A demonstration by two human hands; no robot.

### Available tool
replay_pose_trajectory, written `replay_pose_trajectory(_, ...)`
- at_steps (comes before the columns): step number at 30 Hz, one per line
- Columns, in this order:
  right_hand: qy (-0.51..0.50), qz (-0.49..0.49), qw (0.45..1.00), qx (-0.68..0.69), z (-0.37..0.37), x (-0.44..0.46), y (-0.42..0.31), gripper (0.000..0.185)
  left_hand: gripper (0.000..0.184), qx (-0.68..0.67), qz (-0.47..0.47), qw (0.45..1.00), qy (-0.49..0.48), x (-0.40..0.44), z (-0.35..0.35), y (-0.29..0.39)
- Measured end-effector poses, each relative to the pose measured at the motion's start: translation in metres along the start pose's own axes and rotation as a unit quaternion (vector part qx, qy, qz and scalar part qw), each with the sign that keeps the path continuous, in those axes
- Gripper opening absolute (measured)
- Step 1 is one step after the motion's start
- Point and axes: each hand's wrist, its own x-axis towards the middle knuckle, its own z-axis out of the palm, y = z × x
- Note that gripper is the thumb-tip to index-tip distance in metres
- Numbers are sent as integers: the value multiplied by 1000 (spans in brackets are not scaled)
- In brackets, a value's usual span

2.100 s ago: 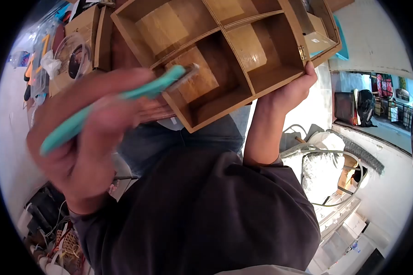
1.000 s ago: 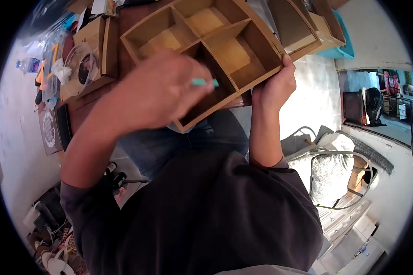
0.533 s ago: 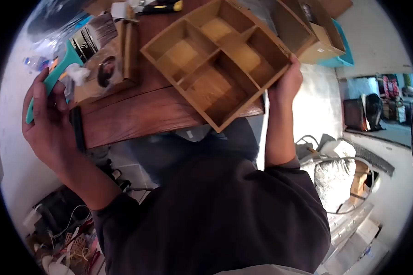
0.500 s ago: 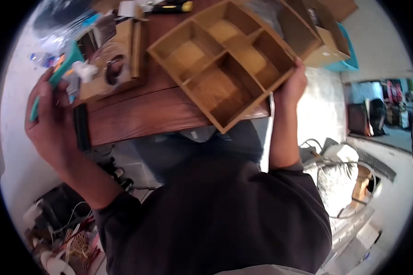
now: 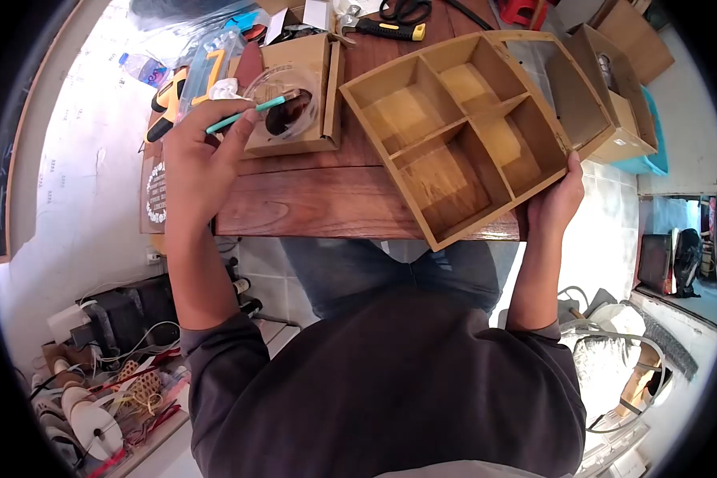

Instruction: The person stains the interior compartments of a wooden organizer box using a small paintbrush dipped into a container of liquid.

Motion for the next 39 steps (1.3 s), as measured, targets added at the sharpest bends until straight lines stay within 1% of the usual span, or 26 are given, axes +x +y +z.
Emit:
replay_pose_trajectory(4,5,-2,1000,-9,2,-2,-1,48,17,-39,6,999,0,-3,-3,-5)
replay_pose_trajectory(6,10,7,1000,-8,4,-3,-3,48,13,-60,-13,998,34,-4,-6,-2)
replay_pose_trajectory(8,14,15,1000,-8,3,-3,-3,48,13,-53,-2,998,36,-4,-7,0)
replay_pose_trajectory(10,50,-69,990,-112,-5,-2,-6,46,13,-47,10,998,39,-3,-6,0)
replay_pose_trajectory(12,132,-192,966,-114,-8,-2,-13,40,14,-20,57,997,48,1,-4,-4)
replay_pose_trajectory(13,177,-245,945,-125,0,-8,-29,38,14,-18,56,997,50,3,-5,-4)
replay_pose_trajectory(15,145,-340,885,-283,21,-26,-67,35,16,12,49,998,25,5,-7,-1)
replay_pose_trajectory(17,-14,-333,925,-180,46,-30,-95,30,16,11,60,998,15,8,-6,-2)
replay_pose_trajectory(18,-119,-316,916,-216,65,-33,-102,29,16,12,70,997,7,10,-6,-2)
replay_pose_trajectory(19,-222,-293,895,-252,86,-37,-105,27,16,12,71,997,9,12,-7,-2)
replay_pose_trajectory(20,-335,-240,865,-286,113,-43,-102,28,16,16,72,997,-9,12,-8,0)
replay_pose_trajectory(21,-440,-182,821,-315,143,-48,-95,29,16,20,74,997,-27,13,-10,3)
replay_pose_trajectory(22,-496,-183,753,-391,171,-49,-83,32,16,33,60,997,-33,12,-11,9)
replay_pose_trajectory(23,-534,-154,701,-447,198,-49,-70,34,16,34,65,997,-29,13,-12,12)
replay_pose_trajectory(25,-545,-127,608,-563,240,-52,-36,33,16,39,106,993,-26,14,-12,10)
replay_pose_trajectory(26,-545,-130,607,-563,250,-54,-33,33,17,24,120,992,-20,15,-12,5)
replay_pose_trajectory(28,-602,-28,591,-536,264,-59,-27,28,17,34,135,990,-28,17,-17,2)
replay_pose_trajectory(29,-604,-29,588,-537,266,-59,-22,28,17,44,150,987,-40,18,-20,0)
replay_pose_trajectory(30,-606,-16,614,-505,266,-60,-17,26,17,44,148,987,-39,19,-23,1)
replay_pose_trajectory(31,-607,-3,640,-471,266,-61,-13,24,16,77,131,987,-59,21,-26,3)
replay_pose_trajectory(32,-608,-3,640,-470,267,-59,-11,21,15,110,115,984,-81,24,-28,3)
replay_pose_trajectory(33,-607,-3,641,-470,270,-58,-9,21,15,111,116,984,-82,27,-30,2)
replay_pose_trajectory(35,-623,-45,616,-480,275,-53,-7,20,15,126,125,978,-109,35,-32,1)
replay_pose_trajectory(36,-622,-46,617,-480,277,-53,-7,20,15,125,126,978,-109,39,-34,3)
replay_pose_trajectory(38,-648,-61,611,-451,278,-52,-7,20,15,99,152,970,-162,43,-35,9)
replay_pose_trajectory(39,-648,-62,611,-451,279,-52,-7,20,15,98,153,970,-161,44,-33,10)
